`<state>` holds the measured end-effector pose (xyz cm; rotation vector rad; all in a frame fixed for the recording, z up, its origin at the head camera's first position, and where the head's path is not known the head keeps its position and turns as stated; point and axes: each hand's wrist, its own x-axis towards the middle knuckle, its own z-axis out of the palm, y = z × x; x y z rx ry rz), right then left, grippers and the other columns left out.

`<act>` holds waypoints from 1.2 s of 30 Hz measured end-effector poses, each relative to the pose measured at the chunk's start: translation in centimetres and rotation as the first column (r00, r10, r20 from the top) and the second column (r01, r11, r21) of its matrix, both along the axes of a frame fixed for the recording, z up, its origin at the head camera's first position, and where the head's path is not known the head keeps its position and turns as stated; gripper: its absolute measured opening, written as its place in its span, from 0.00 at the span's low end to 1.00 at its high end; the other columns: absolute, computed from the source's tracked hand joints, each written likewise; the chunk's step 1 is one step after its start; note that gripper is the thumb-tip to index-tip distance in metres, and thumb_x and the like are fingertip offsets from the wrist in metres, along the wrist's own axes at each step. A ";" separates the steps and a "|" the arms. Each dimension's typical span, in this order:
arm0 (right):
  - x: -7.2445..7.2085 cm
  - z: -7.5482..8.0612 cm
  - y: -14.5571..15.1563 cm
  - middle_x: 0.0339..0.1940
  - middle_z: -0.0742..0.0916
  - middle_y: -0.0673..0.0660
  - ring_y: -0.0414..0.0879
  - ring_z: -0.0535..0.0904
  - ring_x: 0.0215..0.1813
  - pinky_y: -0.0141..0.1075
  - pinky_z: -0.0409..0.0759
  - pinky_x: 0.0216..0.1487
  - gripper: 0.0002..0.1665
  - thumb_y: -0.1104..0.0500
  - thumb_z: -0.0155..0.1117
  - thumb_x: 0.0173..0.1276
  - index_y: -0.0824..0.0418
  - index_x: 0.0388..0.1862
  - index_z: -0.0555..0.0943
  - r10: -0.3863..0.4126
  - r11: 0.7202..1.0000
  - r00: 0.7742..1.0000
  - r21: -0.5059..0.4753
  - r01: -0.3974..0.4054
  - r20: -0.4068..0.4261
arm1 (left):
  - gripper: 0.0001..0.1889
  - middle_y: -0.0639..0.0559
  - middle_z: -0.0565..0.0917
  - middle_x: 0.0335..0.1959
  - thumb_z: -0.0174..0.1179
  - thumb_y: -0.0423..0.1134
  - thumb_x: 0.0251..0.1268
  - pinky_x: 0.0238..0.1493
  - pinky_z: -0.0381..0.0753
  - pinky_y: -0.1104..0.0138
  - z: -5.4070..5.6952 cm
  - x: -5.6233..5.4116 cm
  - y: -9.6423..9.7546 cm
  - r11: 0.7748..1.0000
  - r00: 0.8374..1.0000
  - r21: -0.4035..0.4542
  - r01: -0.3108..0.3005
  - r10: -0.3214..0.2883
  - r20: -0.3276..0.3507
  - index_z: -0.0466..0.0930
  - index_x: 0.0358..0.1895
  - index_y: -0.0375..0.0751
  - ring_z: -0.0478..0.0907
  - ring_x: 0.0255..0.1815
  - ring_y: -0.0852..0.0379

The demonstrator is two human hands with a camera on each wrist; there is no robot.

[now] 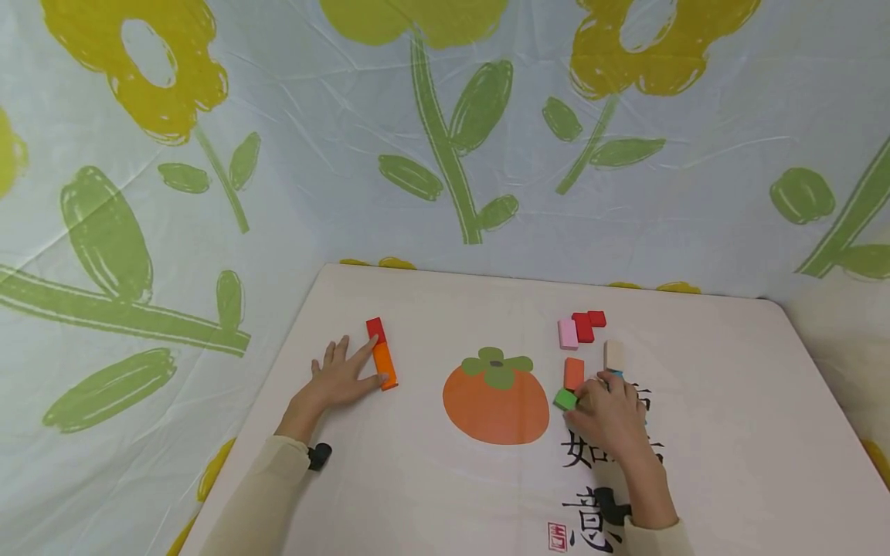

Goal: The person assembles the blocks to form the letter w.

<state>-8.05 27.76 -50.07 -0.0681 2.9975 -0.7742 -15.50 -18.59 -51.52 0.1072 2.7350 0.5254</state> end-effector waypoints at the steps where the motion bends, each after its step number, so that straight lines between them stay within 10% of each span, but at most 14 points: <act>1: 0.0 0.0 0.0 0.65 0.66 0.77 0.80 0.56 0.64 0.73 0.57 0.54 0.20 0.55 0.75 0.58 0.63 0.45 0.81 0.002 1.000 1.000 -0.003 -0.002 -0.002 | 0.44 0.31 0.43 0.80 0.55 0.69 0.64 0.66 0.35 0.27 0.0 0.0 0.0 1.000 1.000 0.002 0.001 -0.001 -0.003 0.50 0.81 0.64 0.35 0.77 0.27; 19: -3.3 1.0 -5.8 0.67 0.70 0.74 0.76 0.59 0.67 0.76 0.60 0.57 0.15 0.58 0.76 0.58 0.60 0.42 0.83 0.140 0.989 0.989 -0.038 -0.143 -0.056 | 0.44 0.31 0.43 0.80 0.55 0.70 0.64 0.65 0.36 0.26 -0.4 -0.2 -0.2 1.000 1.000 -0.011 0.001 -0.001 -0.007 0.50 0.81 0.64 0.35 0.77 0.27; 36: -5.7 0.5 -14.6 0.65 0.76 0.67 0.67 0.65 0.68 0.63 0.68 0.59 0.15 0.54 0.76 0.59 0.55 0.43 0.82 0.354 0.919 0.927 -0.139 -0.369 -0.120 | 0.44 0.32 0.42 0.80 0.54 0.70 0.65 0.66 0.34 0.27 -0.6 -0.4 -0.2 1.000 1.000 -0.012 -0.003 0.003 -0.001 0.49 0.81 0.65 0.34 0.77 0.27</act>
